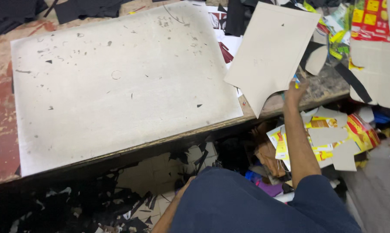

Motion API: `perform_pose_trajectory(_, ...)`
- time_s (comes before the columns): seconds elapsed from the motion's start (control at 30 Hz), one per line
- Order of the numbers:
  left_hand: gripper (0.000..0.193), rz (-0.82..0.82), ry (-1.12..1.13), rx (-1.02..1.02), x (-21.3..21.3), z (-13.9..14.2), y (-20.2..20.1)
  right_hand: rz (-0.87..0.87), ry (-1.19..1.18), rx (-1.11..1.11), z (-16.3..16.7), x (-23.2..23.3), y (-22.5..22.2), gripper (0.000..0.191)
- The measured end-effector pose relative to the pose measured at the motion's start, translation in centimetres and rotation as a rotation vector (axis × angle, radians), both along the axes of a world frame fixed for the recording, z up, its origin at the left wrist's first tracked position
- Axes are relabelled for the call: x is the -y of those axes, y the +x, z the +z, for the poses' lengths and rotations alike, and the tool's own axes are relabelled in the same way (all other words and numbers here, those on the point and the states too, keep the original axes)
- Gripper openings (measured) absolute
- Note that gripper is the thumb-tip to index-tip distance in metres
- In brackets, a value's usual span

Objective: The person places a paper pattern on a large piece of black fabric, traces its outline with a pen, and cuts along the traced line. They repeat this process for multiple pattern pieces, then stack and fold the cut fabric pieces on the table.

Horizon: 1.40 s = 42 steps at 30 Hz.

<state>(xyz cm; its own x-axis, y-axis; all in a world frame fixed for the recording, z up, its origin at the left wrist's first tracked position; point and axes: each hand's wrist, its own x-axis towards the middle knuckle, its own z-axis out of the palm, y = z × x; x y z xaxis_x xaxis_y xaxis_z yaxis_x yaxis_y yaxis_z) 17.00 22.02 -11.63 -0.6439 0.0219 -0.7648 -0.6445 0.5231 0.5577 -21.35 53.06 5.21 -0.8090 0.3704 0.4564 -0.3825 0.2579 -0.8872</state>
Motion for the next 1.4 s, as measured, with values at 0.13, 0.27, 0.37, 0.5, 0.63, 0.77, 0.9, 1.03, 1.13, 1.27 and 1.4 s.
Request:
perform_pose_trajectory(0.13,0.049,0.080,-0.028,0.005,-2.2,0.1,-1.3,-0.058,0.248,-0.083,-0.3,0.0,-1.4,0.048)
perform_pose_trajectory(0.27,0.049,0.182,-0.047,-0.017,-4.5,0.1,-3.2,0.431,0.407,0.003,-3.5,6.2,4.3,0.033)
perform_pose_trajectory(0.37,0.050,0.305,-0.067,-0.090,-5.1,0.2,-4.8,0.645,0.761,-0.174,-5.1,11.6,9.3,0.018)
perform_pose_trajectory(0.5,0.051,0.493,-0.127,-0.227,-3.5,0.4,-5.1,0.976,0.683,-0.309,-6.4,18.0,14.4,0.023)
perform_pose_trajectory(0.63,0.037,0.887,-0.135,-0.378,0.5,0.5,-2.9,1.388,0.582,-0.345,-7.6,20.6,18.3,0.029)
perform_pose_trajectory(0.77,0.035,1.387,-0.024,-0.482,6.3,0.8,1.6,1.705,0.694,-0.249,-8.3,23.1,19.3,0.030)
perform_pose_trajectory(0.9,0.031,1.791,0.047,-0.685,13.7,1.0,7.3,1.549,0.514,-0.201,-8.1,26.7,19.4,0.028)
perform_pose_trajectory(1.03,0.031,2.108,0.064,-0.847,25.6,0.9,12.1,1.289,0.587,0.049,-7.6,31.6,20.4,0.027)
perform_pose_trajectory(1.13,0.026,2.073,-0.208,-1.130,36.8,2.0,15.3,1.240,0.537,0.037,-7.8,38.8,22.9,0.025)
perform_pose_trajectory(1.27,0.022,1.994,-0.284,-1.373,54.7,7.2,18.5,1.258,0.399,0.311,-7.1,51.9,27.7,0.020)
perform_pose_trajectory(1.4,0.037,1.897,-0.112,-1.543,72.0,14.9,19.8,1.350,0.437,0.207,-5.1,62.0,31.0,0.024)
